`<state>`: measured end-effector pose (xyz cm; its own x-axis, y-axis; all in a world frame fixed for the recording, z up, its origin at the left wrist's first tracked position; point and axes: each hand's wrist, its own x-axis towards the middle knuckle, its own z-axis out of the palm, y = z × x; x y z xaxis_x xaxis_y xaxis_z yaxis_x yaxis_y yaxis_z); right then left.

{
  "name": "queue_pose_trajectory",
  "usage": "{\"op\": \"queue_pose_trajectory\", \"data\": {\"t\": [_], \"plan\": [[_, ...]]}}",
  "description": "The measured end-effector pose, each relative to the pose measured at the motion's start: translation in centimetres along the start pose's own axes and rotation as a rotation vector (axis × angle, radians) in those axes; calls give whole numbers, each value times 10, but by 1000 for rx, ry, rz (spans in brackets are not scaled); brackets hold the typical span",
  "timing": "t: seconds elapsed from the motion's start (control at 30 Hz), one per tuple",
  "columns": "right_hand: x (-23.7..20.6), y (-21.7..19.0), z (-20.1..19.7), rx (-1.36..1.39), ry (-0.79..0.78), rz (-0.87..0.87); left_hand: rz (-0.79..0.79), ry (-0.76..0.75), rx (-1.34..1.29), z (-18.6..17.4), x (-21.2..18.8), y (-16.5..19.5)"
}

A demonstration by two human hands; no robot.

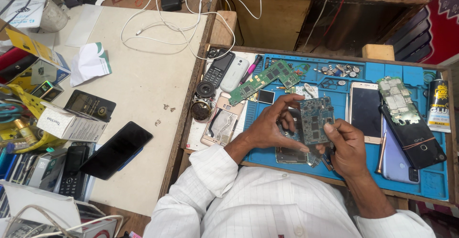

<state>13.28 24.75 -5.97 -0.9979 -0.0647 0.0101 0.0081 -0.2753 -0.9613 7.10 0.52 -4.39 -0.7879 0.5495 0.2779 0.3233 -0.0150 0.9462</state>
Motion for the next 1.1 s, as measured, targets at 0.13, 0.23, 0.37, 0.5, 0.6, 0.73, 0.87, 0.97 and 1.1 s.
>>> {"op": "queue_pose_trajectory", "data": {"t": [0.13,0.23,0.37,0.5,0.6,0.73,0.87,0.97,1.1], "plan": [[0,1,-1,-3,-4,-3,11,-4,-14,1,0,-1],[-1,1,-1,-27,0,-2,7,-13,-9,1,1,-2],[0,1,-1,-30,-11,-5,6,-14,-21,1,0,-3],[-1,1,-1,-30,-8,-2,11,-21,-27,1,0,-4],[-1,1,-1,-36,1,12,3,-22,-21,1,1,-5],[-1,1,-1,-27,9,41,-1,-21,-17,1,2,-5],[-2,2,-1,-41,3,61,1,-27,-28,2,1,-5],[-3,3,-1,-50,3,65,-2,-33,-21,2,-1,-5],[-4,3,-1,-36,19,65,-13,-23,-14,3,-1,-5]]}}
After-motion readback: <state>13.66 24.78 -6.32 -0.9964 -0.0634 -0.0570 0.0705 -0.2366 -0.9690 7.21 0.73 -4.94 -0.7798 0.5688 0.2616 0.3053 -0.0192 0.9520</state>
